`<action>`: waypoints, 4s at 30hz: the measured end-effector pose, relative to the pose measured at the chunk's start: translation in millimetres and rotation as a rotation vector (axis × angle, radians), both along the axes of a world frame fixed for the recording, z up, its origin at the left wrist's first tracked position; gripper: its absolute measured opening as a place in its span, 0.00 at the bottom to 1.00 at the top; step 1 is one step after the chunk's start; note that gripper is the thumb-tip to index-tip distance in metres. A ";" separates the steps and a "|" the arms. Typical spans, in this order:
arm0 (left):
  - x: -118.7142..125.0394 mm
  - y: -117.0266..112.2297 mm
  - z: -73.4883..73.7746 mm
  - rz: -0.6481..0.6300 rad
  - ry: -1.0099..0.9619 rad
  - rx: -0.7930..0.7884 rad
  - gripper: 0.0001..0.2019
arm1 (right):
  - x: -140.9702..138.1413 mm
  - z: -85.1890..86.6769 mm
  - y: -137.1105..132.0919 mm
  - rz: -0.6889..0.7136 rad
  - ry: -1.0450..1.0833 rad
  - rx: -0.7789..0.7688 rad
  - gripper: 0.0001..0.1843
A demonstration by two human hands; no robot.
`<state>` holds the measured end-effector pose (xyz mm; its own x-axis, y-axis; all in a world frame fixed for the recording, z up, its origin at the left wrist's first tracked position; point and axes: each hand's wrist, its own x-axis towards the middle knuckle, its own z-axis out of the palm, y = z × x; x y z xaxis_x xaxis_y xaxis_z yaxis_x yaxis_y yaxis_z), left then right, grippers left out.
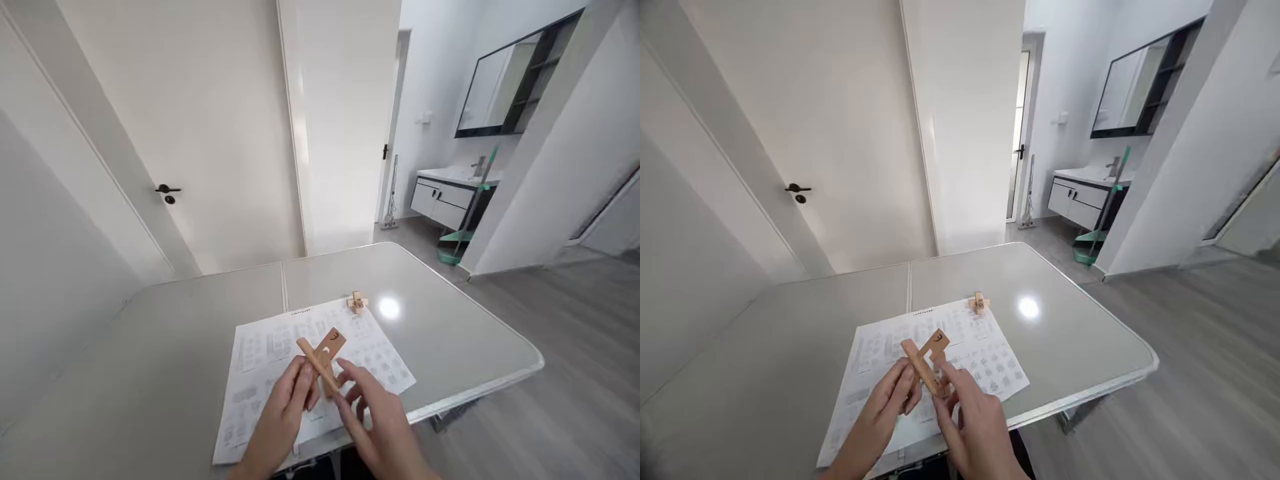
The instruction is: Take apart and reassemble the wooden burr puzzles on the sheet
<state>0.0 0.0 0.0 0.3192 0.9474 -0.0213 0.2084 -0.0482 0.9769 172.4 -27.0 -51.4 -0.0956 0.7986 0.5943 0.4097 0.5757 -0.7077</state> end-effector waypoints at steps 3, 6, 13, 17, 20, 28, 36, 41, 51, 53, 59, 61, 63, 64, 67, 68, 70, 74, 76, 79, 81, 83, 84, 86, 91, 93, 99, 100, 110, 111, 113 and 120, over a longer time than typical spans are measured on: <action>3.2 -0.5 -2.6 -0.027 -0.042 0.003 0.20 | -0.8 -0.1 -0.5 0.004 -0.042 0.047 0.22; 6.3 -3.0 -2.8 -0.046 -0.058 0.012 0.19 | -3.6 0.5 0.2 -0.033 -0.076 0.102 0.22; 12.4 -13.0 3.6 -0.007 -0.023 0.007 0.19 | -9.8 -2.2 3.1 -0.148 -0.035 0.222 0.22; 12.7 -14.4 3.7 -0.021 -0.032 -0.015 0.18 | -9.9 0.1 1.6 -0.134 -0.002 0.205 0.22; 12.4 -14.2 2.9 -0.026 -0.052 -0.045 0.18 | -8.6 3.4 0.9 -0.109 0.000 0.189 0.21; 11.5 -13.3 1.7 -0.009 -0.063 -0.032 0.18 | -3.5 3.3 3.5 -0.027 -0.043 0.143 0.22; 3.5 -6.3 -11.5 0.064 -0.112 -0.047 0.20 | 1.5 -6.6 5.1 0.065 -0.048 -0.016 0.21; -8.6 -1.7 -13.2 0.256 -0.150 -0.056 0.22 | 16.3 -18.6 19.8 0.032 -0.179 -0.182 0.21; -12.7 0.0 -19.4 0.334 -0.194 -0.063 0.20 | -21.5 -42.9 49.5 -0.252 -0.509 -0.425 0.06; -13.3 -0.5 -19.4 0.325 -0.194 -0.061 0.20 | -26.7 -43.8 52.4 -0.258 -0.569 -0.416 0.03; -17.8 -3.2 -19.5 0.295 -0.244 -0.089 0.19 | -12.7 -39.3 53.5 -0.177 -0.335 -0.439 0.12; -19.0 -4.4 -19.6 0.284 -0.296 -0.130 0.19 | -2.2 -28.5 49.5 -0.082 -0.083 -0.472 0.16; -19.4 -5.5 -19.6 0.268 -0.370 -0.183 0.18 | 6.5 -12.7 42.7 0.070 0.192 -0.510 0.20; -19.4 -5.8 -19.5 0.257 -0.410 -0.211 0.18 | 9.4 -3.8 38.6 0.161 0.319 -0.536 0.20; -18.7 -5.9 -19.3 0.219 -0.504 -0.292 0.17 | 11.1 19.5 26.7 0.360 0.559 -0.579 0.21; -18.4 -5.7 -19.3 0.202 -0.526 -0.310 0.17 | 9.7 24.8 23.8 0.389 0.587 -0.582 0.22; -17.6 -5.5 -19.0 0.167 -0.558 -0.335 0.17 | 5.4 30.5 20.4 0.418 0.599 -0.585 0.23; -16.0 -6.7 -17.8 0.132 -0.579 -0.343 0.18 | -2.1 29.8 19.2 0.440 0.595 -0.577 0.24; -15.4 -7.8 -17.5 0.138 -0.581 -0.343 0.20 | -3.5 28.5 18.9 0.439 0.598 -0.578 0.24; -14.9 -8.4 -18.3 0.145 -0.592 -0.355 0.20 | -4.2 28.7 17.8 0.432 0.606 -0.584 0.23; -14.2 -8.1 -19.0 0.143 -0.605 -0.364 0.20 | -4.7 29.7 17.4 0.439 0.614 -0.582 0.22; -12.8 -8.0 -18.7 0.139 -0.616 -0.369 0.21 | -5.4 30.6 17.4 0.452 0.618 -0.575 0.21; -11.8 -8.3 -18.1 0.133 -0.618 -0.371 0.21 | -5.7 31.0 17.4 0.455 0.619 -0.573 0.21; -10.0 -9.7 -16.0 0.130 -0.614 -0.372 0.21 | -5.9 31.2 17.4 0.455 0.617 -0.568 0.21; -8.9 -15.6 -12.4 0.090 -0.550 -0.377 0.20 | -6.5 28.3 17.4 0.438 0.611 -0.588 0.23; -9.3 -17.4 -13.1 0.014 -0.520 -0.393 0.21 | -7.7 25.3 17.8 0.453 0.619 -0.602 0.24; -10.8 -20.3 -19.6 -0.104 -0.446 -0.447 0.23 | -9.5 18.4 19.3 0.477 0.688 -0.647 0.22; -11.4 -20.5 -20.9 -0.124 -0.443 -0.455 0.23 | -9.4 18.0 19.2 0.484 0.691 -0.656 0.22; -7.8 -23.8 -26.6 -0.186 -0.468 -0.407 0.20 | -12.3 12.0 15.2 0.393 0.758 -0.635 0.19; -6.7 -23.6 -27.3 -0.169 -0.489 -0.415 0.20 | -12.9 10.7 16.4 0.395 0.751 -0.638 0.20; -4.5 -22.7 -28.7 -0.126 -0.530 -0.452 0.20 | -14.2 6.0 20.8 0.395 0.732 -0.645 0.22; -0.8 -18.9 -36.8 0.005 -0.430 -0.574 0.23 | 3.0 -29.1 57.1 0.160 0.537 -0.553 0.27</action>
<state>-0.8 -18.9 -36.8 0.4069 0.8262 -0.3896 -0.2024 0.4974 0.8436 175.4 30.1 -80.5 -0.0464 0.9926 0.1118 -0.1272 0.1052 -0.9863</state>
